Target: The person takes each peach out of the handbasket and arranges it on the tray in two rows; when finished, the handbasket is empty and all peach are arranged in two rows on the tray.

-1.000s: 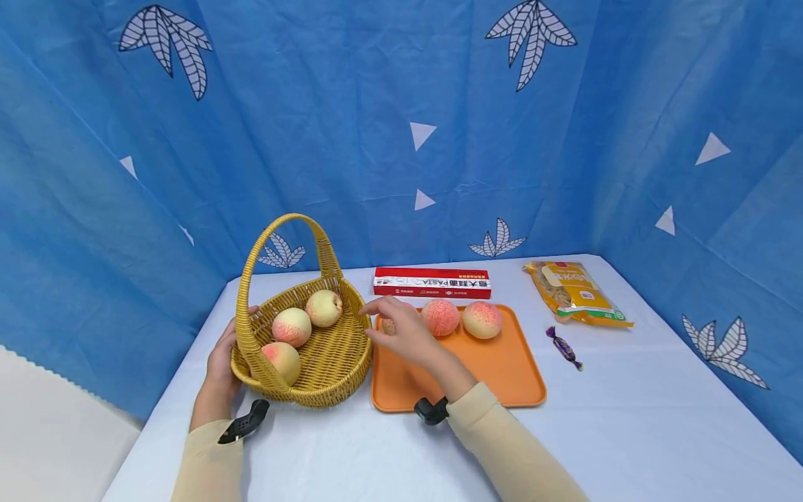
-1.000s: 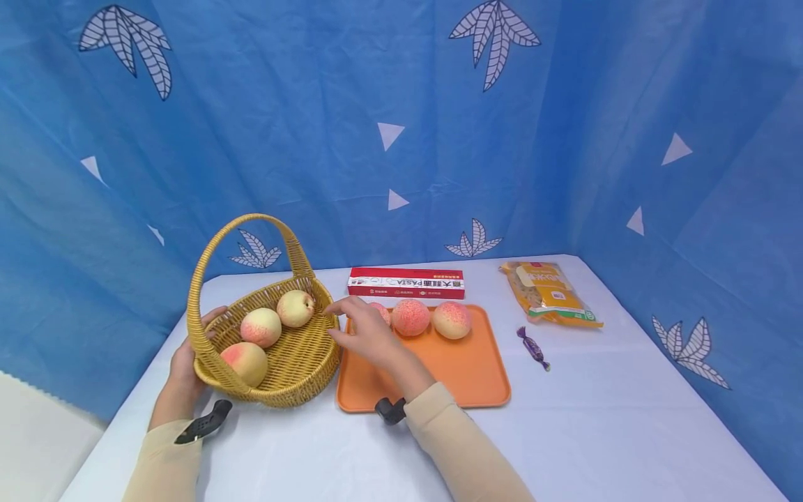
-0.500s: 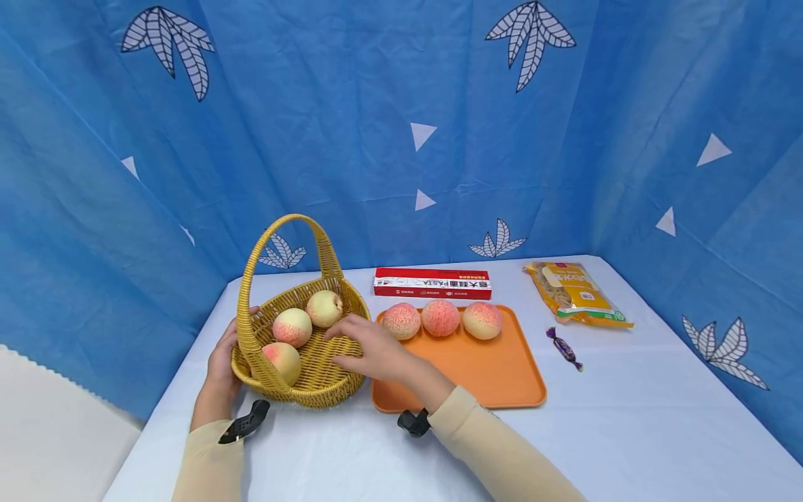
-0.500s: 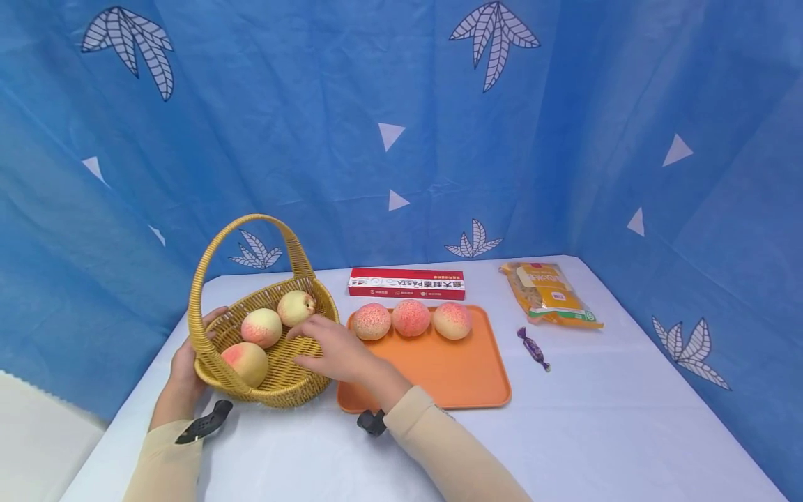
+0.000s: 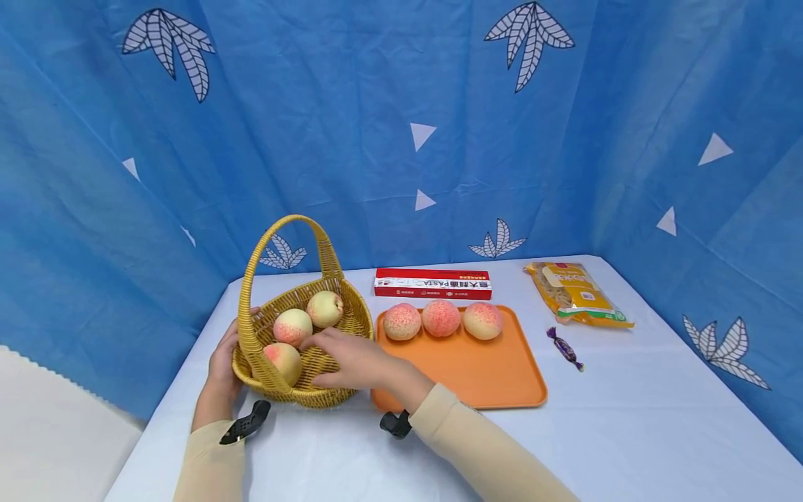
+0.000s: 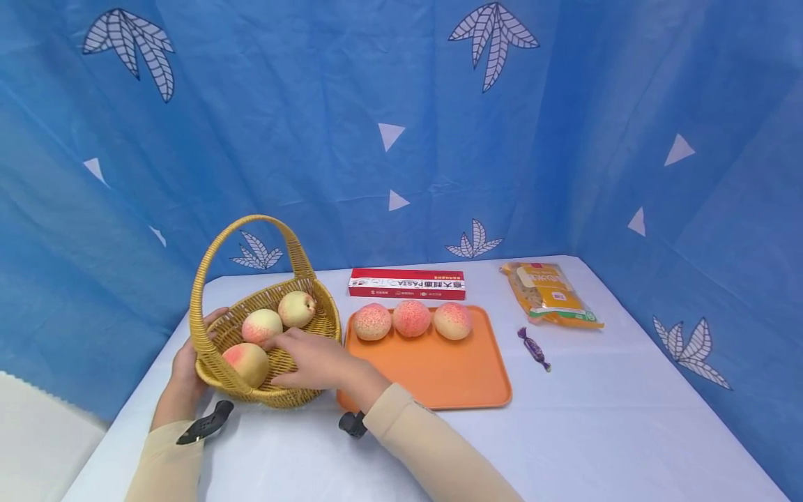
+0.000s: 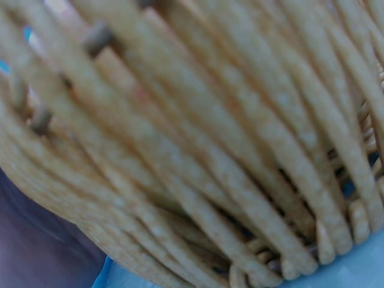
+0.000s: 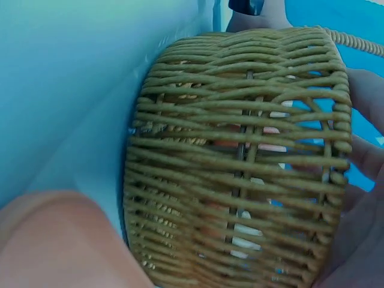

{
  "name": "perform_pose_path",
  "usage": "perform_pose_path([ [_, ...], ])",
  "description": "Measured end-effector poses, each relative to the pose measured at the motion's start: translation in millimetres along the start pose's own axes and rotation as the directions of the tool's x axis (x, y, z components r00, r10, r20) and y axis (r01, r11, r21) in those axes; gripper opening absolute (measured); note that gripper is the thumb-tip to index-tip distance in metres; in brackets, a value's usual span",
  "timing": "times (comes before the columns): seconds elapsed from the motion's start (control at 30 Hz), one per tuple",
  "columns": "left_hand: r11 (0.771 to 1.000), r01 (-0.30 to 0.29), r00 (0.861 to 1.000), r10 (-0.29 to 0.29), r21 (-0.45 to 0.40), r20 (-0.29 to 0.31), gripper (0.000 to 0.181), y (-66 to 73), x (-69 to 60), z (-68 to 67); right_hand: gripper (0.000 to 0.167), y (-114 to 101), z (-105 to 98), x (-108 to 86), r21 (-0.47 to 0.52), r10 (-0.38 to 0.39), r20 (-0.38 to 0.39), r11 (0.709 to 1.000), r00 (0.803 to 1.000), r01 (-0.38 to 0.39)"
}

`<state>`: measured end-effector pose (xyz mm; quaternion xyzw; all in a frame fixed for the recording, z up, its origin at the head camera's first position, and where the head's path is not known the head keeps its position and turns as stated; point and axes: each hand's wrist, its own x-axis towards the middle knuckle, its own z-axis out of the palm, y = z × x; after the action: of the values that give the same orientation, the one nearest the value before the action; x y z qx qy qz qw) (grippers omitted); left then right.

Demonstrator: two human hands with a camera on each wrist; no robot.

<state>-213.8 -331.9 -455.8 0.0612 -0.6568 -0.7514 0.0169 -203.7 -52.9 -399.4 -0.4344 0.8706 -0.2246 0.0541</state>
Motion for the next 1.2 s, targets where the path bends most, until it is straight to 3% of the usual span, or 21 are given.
perform_pose_path([
  [0.27, 1.0, -0.002, 1.0, 0.002, 0.0, 0.0, 0.052, -0.8, 2.5, -1.9, 0.062, -8, 8, 13.2, -0.093, 0.045, 0.07, 0.995, 0.997, -0.038],
  [0.4, 1.0, -0.015, 1.0, 0.015, -0.015, 0.008, 0.051, -1.4, 1.8, -3.2, 0.073, -9, 8, 18.7, -0.075, 0.088, 0.087, 0.994, 0.992, -0.081],
  [0.57, 1.0, -0.014, 1.0, 0.014, -0.015, 0.023, 0.051, -1.6, 0.9, -3.3, 0.076, -9, 11, 24.7, -0.045, 0.082, 0.117, 0.996, 0.99, -0.077],
  [0.93, 1.0, -0.024, 0.999, 0.025, -0.015, 0.029, 0.051, -0.2, 0.7, -2.4, 0.074, -11, 16, 40.3, 0.006, 0.038, 0.167, 0.999, 0.985, -0.04],
  [1.2, 0.999, -0.02, 0.999, 0.022, -0.039, 0.03, 0.052, -0.2, 2.5, -2.6, 0.068, -11, 17, 43.4, 0.059, 0.029, 0.132, 0.998, 0.991, -0.037],
])
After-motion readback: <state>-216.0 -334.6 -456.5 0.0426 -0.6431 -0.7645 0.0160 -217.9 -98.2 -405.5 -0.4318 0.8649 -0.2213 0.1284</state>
